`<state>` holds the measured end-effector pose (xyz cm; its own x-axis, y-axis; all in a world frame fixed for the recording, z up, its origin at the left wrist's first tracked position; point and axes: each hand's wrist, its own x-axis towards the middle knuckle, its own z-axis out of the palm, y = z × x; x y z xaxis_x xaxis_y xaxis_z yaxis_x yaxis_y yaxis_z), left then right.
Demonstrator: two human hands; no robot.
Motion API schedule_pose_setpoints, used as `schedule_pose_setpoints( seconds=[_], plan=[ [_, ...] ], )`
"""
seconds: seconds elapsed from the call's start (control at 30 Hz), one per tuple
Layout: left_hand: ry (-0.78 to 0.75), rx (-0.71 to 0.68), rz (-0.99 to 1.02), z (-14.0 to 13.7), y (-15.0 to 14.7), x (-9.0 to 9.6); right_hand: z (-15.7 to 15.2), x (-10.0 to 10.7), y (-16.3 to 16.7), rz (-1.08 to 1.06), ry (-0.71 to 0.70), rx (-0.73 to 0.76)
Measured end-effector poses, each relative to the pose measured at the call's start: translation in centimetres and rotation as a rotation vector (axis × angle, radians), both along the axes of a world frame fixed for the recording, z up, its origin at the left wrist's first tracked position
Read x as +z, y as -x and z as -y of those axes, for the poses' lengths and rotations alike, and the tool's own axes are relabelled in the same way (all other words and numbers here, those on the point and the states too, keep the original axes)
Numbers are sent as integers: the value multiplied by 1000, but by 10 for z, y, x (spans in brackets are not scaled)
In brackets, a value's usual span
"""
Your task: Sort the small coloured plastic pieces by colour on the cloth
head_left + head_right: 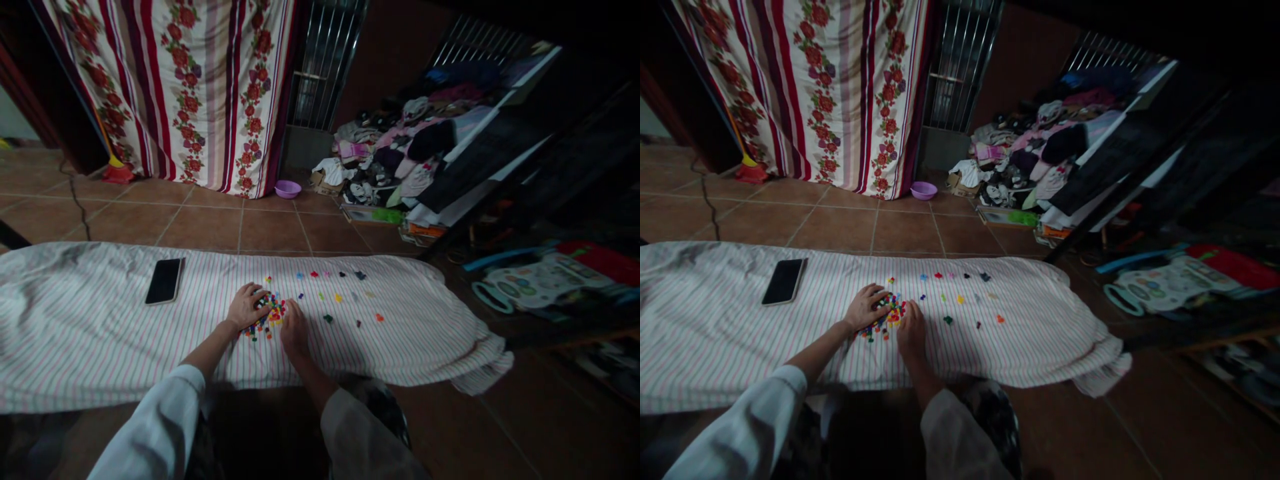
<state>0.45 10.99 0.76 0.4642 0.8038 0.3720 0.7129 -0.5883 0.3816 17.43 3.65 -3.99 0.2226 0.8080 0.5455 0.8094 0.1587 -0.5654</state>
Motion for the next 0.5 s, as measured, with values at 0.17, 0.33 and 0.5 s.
schedule_pose_setpoints(
  seconds=[0.17,0.33,0.5],
  plan=[
    [-9,-92,-59,23,0,8,-1,0,0,0,-7,51],
    [-62,-97,-115,43,9,8,-1,4,1,-24,-19,138],
    [-136,-59,-177,59,16,8,1,9,2,-97,-51,188]
  ],
)
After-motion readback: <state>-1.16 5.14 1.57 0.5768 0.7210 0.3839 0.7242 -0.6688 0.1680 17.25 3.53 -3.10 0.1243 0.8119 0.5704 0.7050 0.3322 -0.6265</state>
